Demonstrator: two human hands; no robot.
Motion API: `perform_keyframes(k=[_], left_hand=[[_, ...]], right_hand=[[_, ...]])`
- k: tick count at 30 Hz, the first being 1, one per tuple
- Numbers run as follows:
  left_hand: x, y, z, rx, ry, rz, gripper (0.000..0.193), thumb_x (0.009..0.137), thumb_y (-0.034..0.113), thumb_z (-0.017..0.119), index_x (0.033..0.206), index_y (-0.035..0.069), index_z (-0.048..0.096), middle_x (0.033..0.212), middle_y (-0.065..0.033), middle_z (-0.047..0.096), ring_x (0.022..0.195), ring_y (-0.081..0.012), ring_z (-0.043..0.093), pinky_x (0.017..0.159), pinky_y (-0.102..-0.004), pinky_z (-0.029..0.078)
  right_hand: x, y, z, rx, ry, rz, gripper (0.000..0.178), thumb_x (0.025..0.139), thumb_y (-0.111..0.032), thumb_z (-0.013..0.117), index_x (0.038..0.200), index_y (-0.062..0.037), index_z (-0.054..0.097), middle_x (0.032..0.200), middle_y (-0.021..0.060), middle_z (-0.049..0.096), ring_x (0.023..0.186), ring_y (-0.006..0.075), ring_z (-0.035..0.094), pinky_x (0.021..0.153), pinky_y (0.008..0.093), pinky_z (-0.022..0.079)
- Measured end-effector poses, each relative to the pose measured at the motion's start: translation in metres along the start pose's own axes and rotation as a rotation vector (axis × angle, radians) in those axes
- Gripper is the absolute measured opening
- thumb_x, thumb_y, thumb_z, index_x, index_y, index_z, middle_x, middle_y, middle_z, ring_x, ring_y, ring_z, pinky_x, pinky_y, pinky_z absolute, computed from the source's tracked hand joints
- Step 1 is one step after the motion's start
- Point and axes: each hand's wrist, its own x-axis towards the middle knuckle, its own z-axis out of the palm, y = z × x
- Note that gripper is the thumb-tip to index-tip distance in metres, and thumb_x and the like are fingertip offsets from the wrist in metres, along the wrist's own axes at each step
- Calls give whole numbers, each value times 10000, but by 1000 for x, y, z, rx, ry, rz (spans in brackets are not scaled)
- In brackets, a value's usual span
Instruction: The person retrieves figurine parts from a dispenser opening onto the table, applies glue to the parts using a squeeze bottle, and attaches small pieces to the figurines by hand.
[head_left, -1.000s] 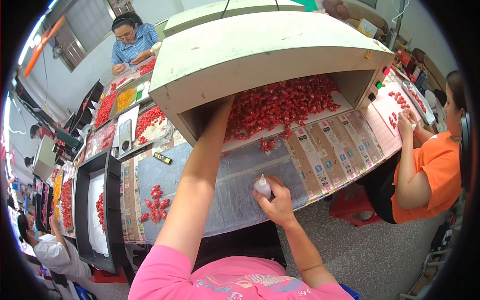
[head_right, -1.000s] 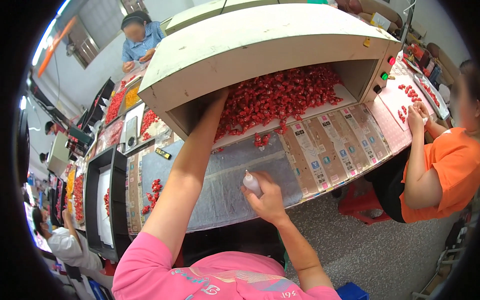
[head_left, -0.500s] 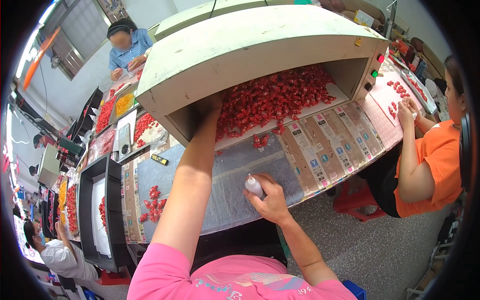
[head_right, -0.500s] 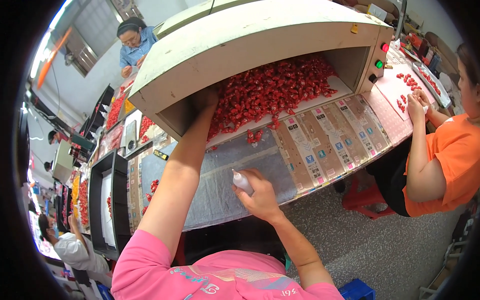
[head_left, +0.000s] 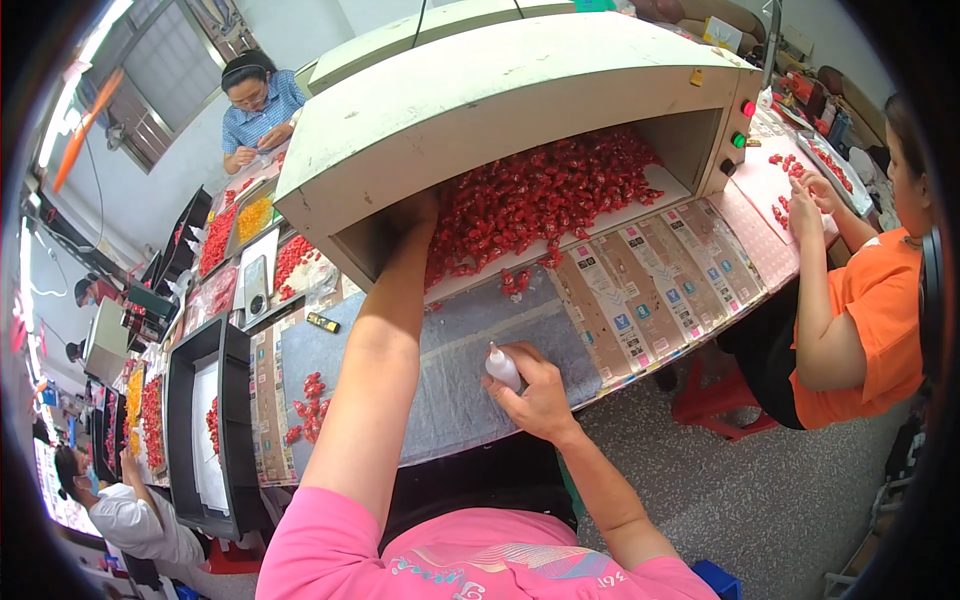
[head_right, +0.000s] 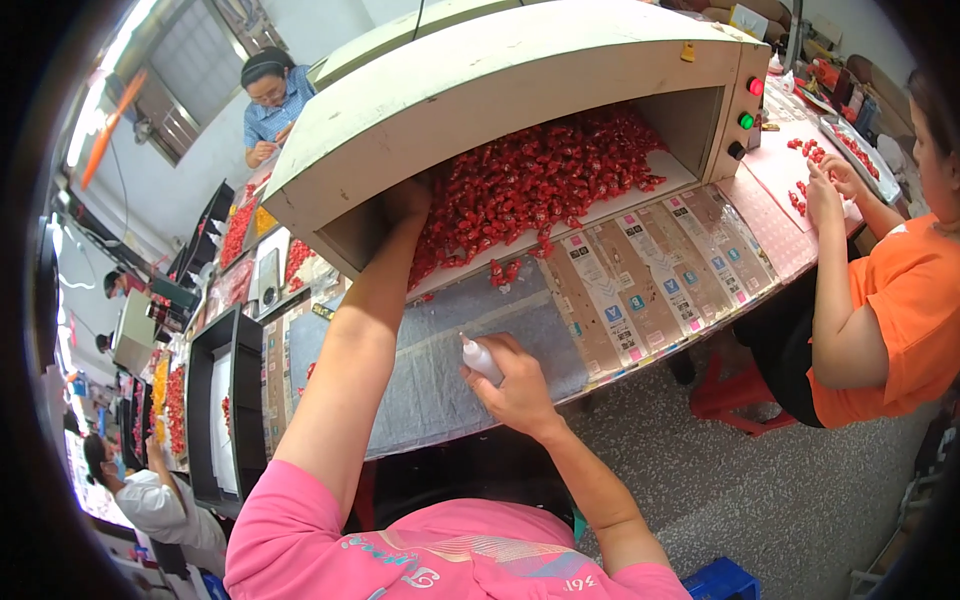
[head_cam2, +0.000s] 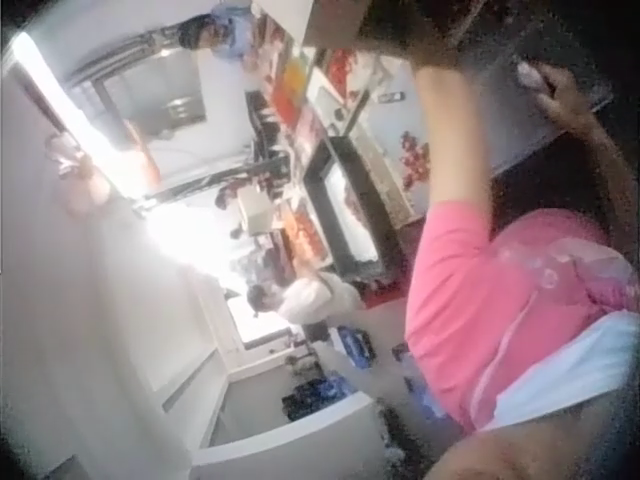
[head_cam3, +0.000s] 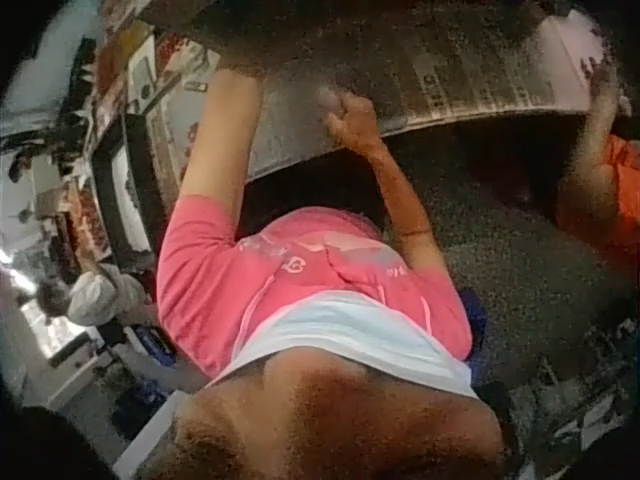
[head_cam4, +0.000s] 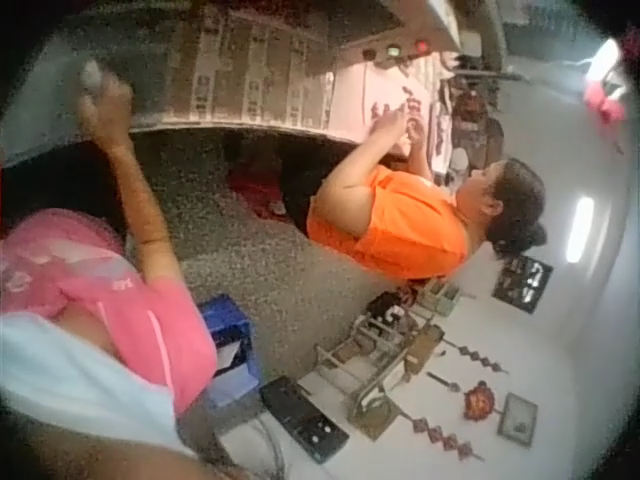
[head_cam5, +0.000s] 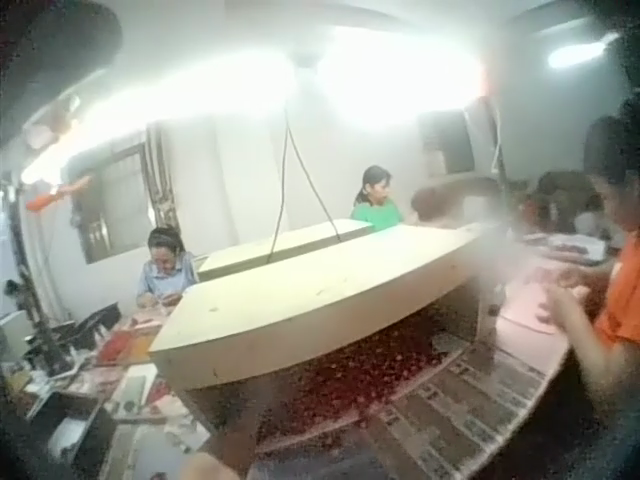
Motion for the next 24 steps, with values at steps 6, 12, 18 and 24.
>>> perform_keyframes(k=[6,12,18,24], left_hand=[[-26,45,-53,-15,246,158,321,845,257,620,1064,23,622,1058,-206,623,989,-386,585,849,-445,460],[-132,76,-137,-369,-63,198,127,805,150,678,850,33,661,843,-142,611,700,-313,615,611,-384,486],[-209,27,-206,-303,-234,95,88,796,110,677,847,47,643,806,-119,571,661,-282,599,579,-357,479],[-221,-6,-224,-412,-196,50,108,881,111,604,903,13,644,823,-107,557,691,-216,590,615,-315,482]], right_hand=[[0,-2,0,2,24,8,312,765,-124,715,1034,-3,615,971,171,617,866,337,624,753,369,494],[-4,11,0,53,151,179,296,762,-153,731,992,-4,618,941,143,632,826,304,638,735,358,491],[0,11,4,-62,148,109,240,812,-158,704,979,-6,622,864,52,621,761,124,582,677,275,467],[5,14,9,-63,160,109,286,770,-182,723,967,-4,615,878,143,630,773,293,636,692,350,489]])
